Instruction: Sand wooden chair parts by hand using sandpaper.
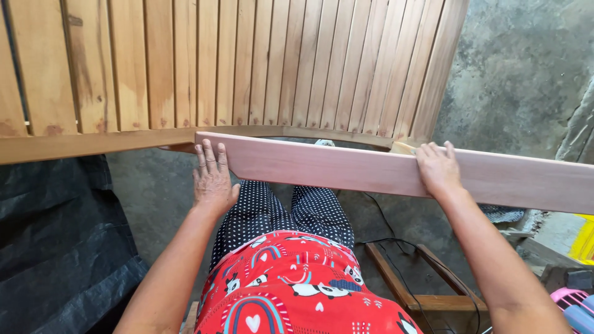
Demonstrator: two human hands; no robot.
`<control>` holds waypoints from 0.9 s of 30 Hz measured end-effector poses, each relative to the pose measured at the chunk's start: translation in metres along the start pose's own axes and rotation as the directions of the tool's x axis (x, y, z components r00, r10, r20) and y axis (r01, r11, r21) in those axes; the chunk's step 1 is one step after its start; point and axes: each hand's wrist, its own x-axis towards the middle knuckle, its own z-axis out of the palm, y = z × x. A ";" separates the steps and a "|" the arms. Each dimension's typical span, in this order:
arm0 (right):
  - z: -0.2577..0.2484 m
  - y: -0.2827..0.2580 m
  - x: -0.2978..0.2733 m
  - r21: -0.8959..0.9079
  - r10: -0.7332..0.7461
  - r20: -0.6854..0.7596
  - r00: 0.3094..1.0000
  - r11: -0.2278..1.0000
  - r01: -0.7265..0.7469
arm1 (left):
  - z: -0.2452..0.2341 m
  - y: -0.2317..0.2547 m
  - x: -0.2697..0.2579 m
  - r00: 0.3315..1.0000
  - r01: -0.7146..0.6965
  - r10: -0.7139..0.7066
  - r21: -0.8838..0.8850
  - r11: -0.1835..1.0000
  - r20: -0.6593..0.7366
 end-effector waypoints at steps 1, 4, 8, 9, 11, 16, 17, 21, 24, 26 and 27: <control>-0.006 0.000 -0.005 -0.326 -0.102 -0.079 0.992 0.943 0.071 | -0.001 -0.001 -0.001 1.000 0.000 0.000 0.005 1.000 0.015; 0.003 -0.005 -0.008 -0.419 -0.082 -0.226 0.971 0.908 -0.020 | -0.004 -0.002 -0.001 1.000 -0.027 0.027 -0.007 1.000 0.009; 0.029 -0.057 0.012 0.094 0.164 -0.026 0.986 0.983 -0.161 | 0.002 -0.005 0.000 0.998 -0.052 0.051 -0.042 0.998 -0.034; 0.034 -0.077 0.024 0.215 0.173 -0.073 0.982 0.964 -0.153 | 0.000 -0.005 0.000 0.998 -0.048 0.047 -0.043 0.998 -0.029; 0.038 -0.129 0.048 0.334 0.175 -0.113 0.978 0.934 -0.128 | 0.001 -0.006 -0.001 0.999 -0.032 0.031 -0.046 0.998 -0.019; -0.010 -0.255 0.081 0.591 0.003 -0.346 0.938 0.778 0.215 | 0.000 -0.011 -0.002 0.998 -0.061 0.059 -0.058 0.996 -0.036; -0.017 -0.249 0.072 0.594 -0.003 -0.345 0.939 0.773 0.221 | 0.003 -0.014 -0.004 0.998 -0.052 0.051 -0.056 0.997 -0.033; -0.029 -0.193 0.040 0.445 -0.010 -0.385 0.923 0.874 0.195 | 0.002 -0.022 -0.002 0.995 -0.096 0.093 -0.085 0.992 -0.041; -0.013 -0.157 0.034 0.356 0.109 -0.284 0.953 0.935 -0.001 | 0.003 -0.029 -0.003 0.990 -0.134 0.130 -0.102 0.986 -0.047; 0.002 -0.161 0.042 0.315 0.154 -0.255 0.955 0.947 -0.068 | 0.003 -0.033 -0.007 0.987 -0.156 0.150 -0.104 0.982 -0.059; 0.009 -0.171 0.053 0.326 0.128 -0.254 0.959 0.944 -0.040 | 0.001 -0.035 -0.008 0.984 -0.173 0.166 -0.118 0.978 -0.065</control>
